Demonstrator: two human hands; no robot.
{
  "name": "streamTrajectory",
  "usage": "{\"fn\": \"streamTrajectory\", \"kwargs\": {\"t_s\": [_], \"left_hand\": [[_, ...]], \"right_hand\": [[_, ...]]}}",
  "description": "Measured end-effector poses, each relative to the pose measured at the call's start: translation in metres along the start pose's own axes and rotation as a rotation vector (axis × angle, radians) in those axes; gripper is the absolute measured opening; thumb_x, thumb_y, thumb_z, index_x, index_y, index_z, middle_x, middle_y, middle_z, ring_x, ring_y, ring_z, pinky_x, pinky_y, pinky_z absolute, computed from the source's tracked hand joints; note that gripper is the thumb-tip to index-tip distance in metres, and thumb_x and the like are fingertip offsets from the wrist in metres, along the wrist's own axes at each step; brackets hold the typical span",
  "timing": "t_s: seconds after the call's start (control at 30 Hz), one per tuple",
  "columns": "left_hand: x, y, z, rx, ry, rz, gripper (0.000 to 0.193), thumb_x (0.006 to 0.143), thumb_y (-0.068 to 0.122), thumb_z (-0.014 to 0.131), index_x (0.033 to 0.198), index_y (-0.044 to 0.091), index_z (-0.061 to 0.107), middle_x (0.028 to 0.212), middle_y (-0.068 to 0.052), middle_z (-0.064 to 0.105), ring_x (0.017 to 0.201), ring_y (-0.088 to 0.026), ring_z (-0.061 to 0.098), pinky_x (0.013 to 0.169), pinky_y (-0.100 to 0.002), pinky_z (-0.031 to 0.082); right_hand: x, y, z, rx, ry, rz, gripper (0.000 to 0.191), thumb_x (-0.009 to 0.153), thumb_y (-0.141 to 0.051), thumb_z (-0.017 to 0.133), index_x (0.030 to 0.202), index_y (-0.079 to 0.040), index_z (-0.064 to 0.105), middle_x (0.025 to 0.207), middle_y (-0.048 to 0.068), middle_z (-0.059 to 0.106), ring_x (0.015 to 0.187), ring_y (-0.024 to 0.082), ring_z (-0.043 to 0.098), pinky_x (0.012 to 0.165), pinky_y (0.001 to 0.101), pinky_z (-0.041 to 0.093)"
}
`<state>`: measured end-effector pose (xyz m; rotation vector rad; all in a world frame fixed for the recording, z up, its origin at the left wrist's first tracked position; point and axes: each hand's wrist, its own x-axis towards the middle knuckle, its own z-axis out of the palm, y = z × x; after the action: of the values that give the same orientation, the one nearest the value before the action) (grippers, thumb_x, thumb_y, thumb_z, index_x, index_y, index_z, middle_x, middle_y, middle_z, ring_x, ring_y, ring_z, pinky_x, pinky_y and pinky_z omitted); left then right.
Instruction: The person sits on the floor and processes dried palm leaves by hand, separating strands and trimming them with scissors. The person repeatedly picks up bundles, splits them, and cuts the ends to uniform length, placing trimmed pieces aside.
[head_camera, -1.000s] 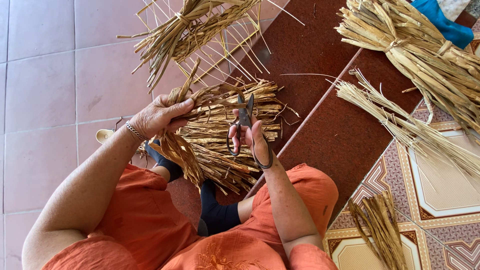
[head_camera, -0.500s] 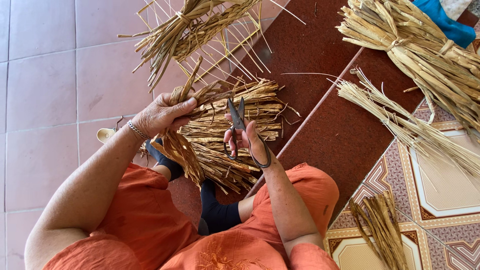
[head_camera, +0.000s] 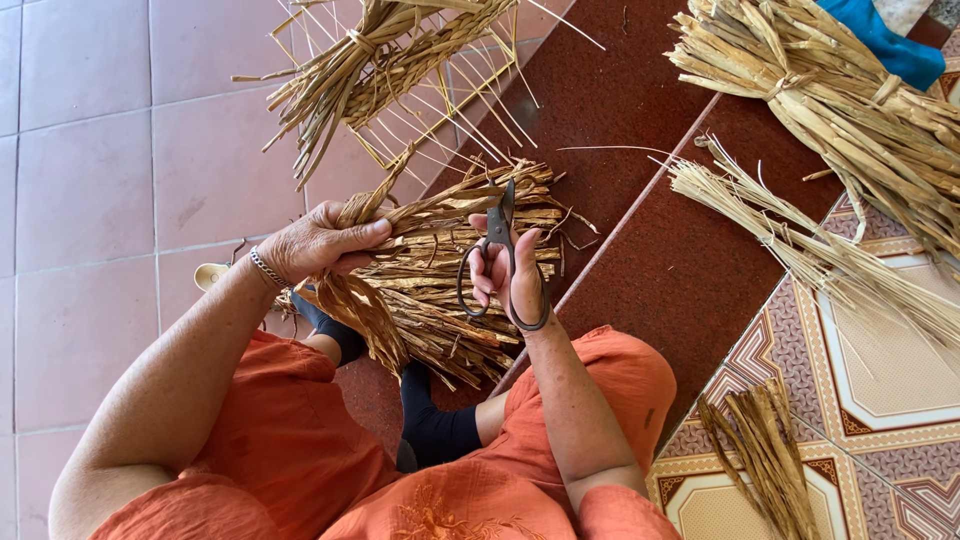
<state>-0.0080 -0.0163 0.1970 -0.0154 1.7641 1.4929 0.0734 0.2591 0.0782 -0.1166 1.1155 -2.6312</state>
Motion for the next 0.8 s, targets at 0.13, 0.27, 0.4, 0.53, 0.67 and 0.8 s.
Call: {"fn": "streamTrajectory", "kwargs": {"t_s": [0.13, 0.27, 0.4, 0.53, 0.67, 0.8], "left_hand": [[-0.002, 0.001, -0.003, 0.036, -0.028, -0.001, 0.027, 0.101, 0.032, 0.065, 0.106, 0.007, 0.074, 0.062, 0.006, 0.051, 0.052, -0.003, 0.041, 0.046, -0.022, 0.032], [-0.002, -0.003, -0.007, 0.015, -0.005, -0.011, 0.027, 0.100, 0.032, 0.065, 0.104, 0.007, 0.075, 0.062, 0.006, 0.051, 0.052, -0.004, 0.040, 0.046, -0.023, 0.031], [-0.001, -0.003, -0.011, -0.045, -0.031, 0.015, 0.027, 0.102, 0.031, 0.063, 0.105, 0.006, 0.071, 0.065, 0.009, 0.048, 0.054, -0.003, 0.039, 0.047, -0.023, 0.031], [-0.006, 0.003, -0.015, -0.095, -0.090, 0.097, 0.028, 0.107, 0.035, 0.055, 0.104, 0.008, 0.062, 0.060, 0.004, 0.045, 0.049, -0.007, 0.036, 0.044, -0.025, 0.027], [-0.008, 0.008, -0.011, -0.301, -0.156, 0.131, 0.029, 0.106, 0.037, 0.048, 0.114, 0.014, 0.064, 0.056, 0.004, 0.041, 0.047, -0.007, 0.033, 0.044, -0.025, 0.026], [-0.009, 0.009, -0.004, -0.317, -0.228, 0.195, 0.027, 0.112, 0.037, 0.051, 0.101, 0.013, 0.057, 0.059, 0.002, 0.042, 0.051, -0.008, 0.034, 0.046, -0.027, 0.027]], "right_hand": [[-0.002, 0.008, -0.006, -0.032, 0.043, -0.040, 0.095, 0.093, -0.082, 0.034, 0.146, -0.003, 0.044, 0.078, -0.001, 0.049, 0.056, 0.006, 0.042, 0.043, 0.0246, 0.037], [0.002, 0.015, -0.014, -0.249, 0.149, -0.142, 0.088, 0.102, -0.078, 0.030, 0.135, 0.000, 0.055, 0.066, -0.006, 0.046, 0.048, 0.005, 0.038, 0.039, 0.0232, 0.031], [0.006, 0.008, -0.029, -0.341, 0.164, -0.264, 0.088, 0.102, -0.078, 0.027, 0.132, -0.001, 0.059, 0.060, -0.008, 0.046, 0.045, 0.004, 0.040, 0.038, 0.0234, 0.034], [0.005, 0.001, -0.039, -0.259, 0.287, -0.082, 0.093, 0.095, -0.081, 0.030, 0.140, -0.004, 0.054, 0.065, -0.007, 0.050, 0.049, 0.004, 0.043, 0.043, 0.0210, 0.035], [0.009, 0.011, -0.030, -0.305, 0.071, 0.075, 0.100, 0.088, -0.086, 0.033, 0.146, -0.006, 0.049, 0.072, -0.004, 0.056, 0.057, 0.008, 0.051, 0.051, 0.0241, 0.044], [0.011, 0.029, -0.007, -0.306, -0.140, 0.229, 0.103, 0.082, -0.089, 0.033, 0.150, -0.011, 0.044, 0.082, 0.000, 0.063, 0.066, 0.012, 0.060, 0.062, 0.0296, 0.055]]}}
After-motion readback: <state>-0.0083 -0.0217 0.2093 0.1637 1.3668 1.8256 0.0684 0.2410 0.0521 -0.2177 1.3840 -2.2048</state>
